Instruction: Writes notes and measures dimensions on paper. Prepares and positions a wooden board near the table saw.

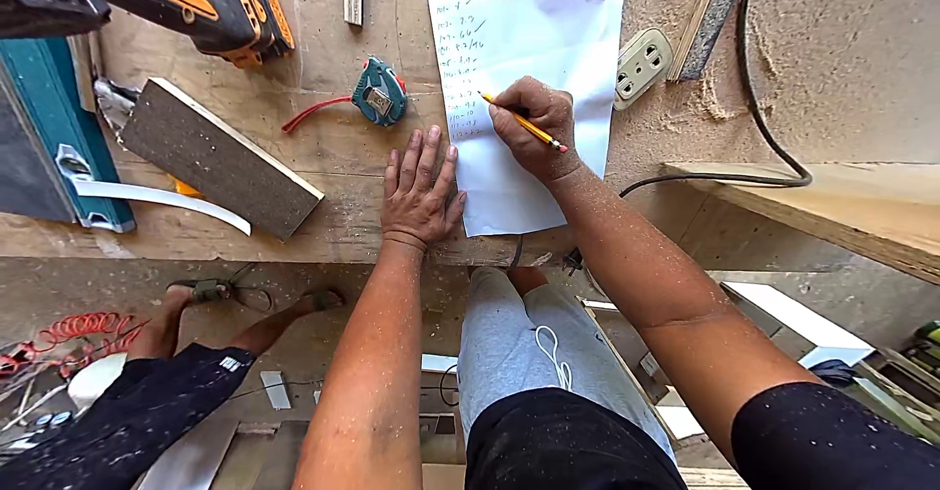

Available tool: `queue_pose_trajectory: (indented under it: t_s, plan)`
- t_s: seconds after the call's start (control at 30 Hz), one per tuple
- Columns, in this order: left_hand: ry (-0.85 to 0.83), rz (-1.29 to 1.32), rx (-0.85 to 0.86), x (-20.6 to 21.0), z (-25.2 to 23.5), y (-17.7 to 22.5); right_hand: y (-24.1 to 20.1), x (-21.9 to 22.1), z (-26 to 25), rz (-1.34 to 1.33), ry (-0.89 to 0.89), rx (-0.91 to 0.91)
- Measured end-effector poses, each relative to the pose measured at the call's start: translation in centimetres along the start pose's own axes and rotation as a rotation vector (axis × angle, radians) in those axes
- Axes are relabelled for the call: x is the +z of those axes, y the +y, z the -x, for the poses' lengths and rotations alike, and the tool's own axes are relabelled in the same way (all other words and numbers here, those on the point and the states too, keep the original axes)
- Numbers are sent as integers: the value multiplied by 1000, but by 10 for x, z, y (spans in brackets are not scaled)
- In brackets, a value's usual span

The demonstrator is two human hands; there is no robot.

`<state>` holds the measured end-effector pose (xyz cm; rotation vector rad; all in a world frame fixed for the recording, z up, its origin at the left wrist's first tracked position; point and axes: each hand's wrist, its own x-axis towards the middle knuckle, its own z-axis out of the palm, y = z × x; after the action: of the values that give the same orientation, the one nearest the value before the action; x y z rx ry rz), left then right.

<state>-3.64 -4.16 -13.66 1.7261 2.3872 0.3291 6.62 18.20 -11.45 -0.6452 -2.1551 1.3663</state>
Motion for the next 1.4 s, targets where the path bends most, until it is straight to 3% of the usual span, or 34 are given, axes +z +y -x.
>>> queue_pose_trajectory:
  t_s: [0.37, 1.4]
  plan:
    - [-6, -12, 1, 0, -1, 0, 6, 5, 0, 136, -17, -69]
    - [11, -20, 7, 0, -1, -1, 7, 7, 1, 147, -5, -90]
